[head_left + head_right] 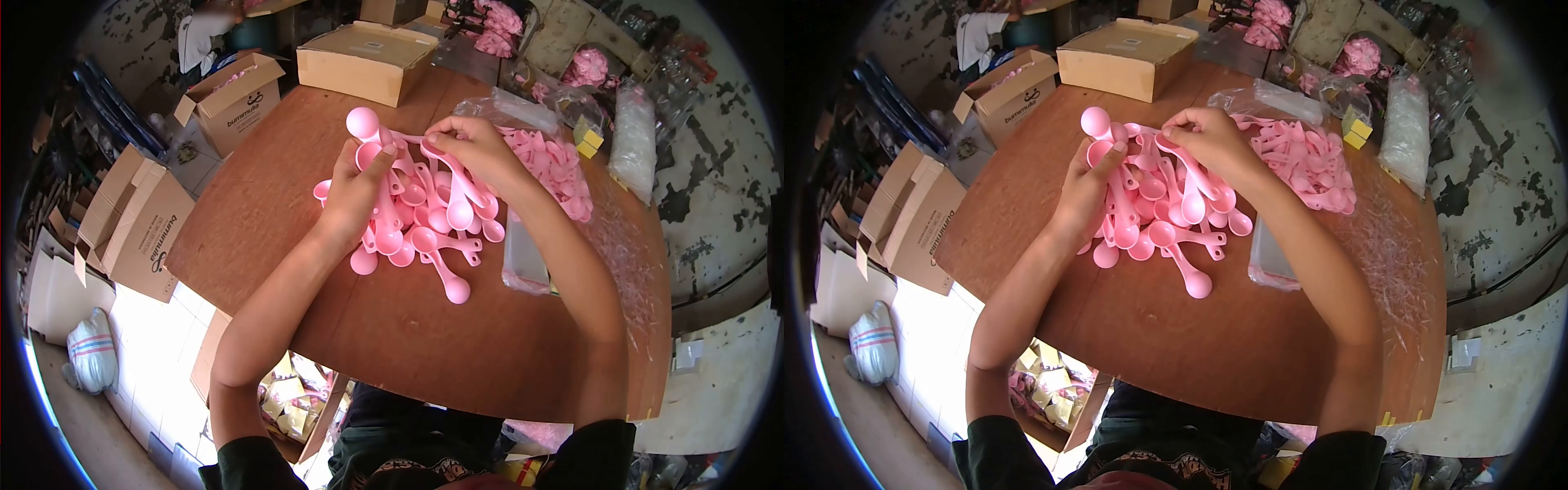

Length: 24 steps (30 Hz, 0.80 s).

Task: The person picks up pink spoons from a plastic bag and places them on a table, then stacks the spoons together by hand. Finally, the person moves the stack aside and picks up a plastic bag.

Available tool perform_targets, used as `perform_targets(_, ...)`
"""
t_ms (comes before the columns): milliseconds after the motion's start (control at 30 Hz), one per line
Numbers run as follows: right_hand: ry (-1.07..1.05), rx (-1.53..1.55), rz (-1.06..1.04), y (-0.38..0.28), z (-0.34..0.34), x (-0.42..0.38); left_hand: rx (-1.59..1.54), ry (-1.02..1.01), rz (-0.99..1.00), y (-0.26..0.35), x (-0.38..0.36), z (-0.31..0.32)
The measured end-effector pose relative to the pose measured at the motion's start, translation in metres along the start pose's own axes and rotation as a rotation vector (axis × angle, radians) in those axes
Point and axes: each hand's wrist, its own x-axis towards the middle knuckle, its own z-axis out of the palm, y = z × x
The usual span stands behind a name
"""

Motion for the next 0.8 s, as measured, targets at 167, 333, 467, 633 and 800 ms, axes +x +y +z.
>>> perform_targets(167, -0.022, -0.105, 0.105, -0.010, 0.006, 0.010, -0.018, 0.037, -0.051, 0.007, -0.003, 0.004)
perform_targets(333, -0.007, -0.159, 0.132, -0.006, 0.011, 0.016, 0.032, 0.032, -0.078, -0.005, 0.005, -0.004)
perform_targets(467, 0.036, -0.206, 0.093, -0.006, 0.009, 0.016, 0.086, 0.003, -0.097, 0.002, 0.002, 0.000)
perform_targets(633, 0.120, -0.112, 0.103, -0.006, 0.000, 0.018, 0.190, 0.020, 0.049, -0.006, 0.004, 0.001)
perform_targets(800, 0.144, 0.319, 0.121, -0.017, -0.015, 0.008, 0.281, 0.042, 0.002, -0.002, 0.001, -0.001)
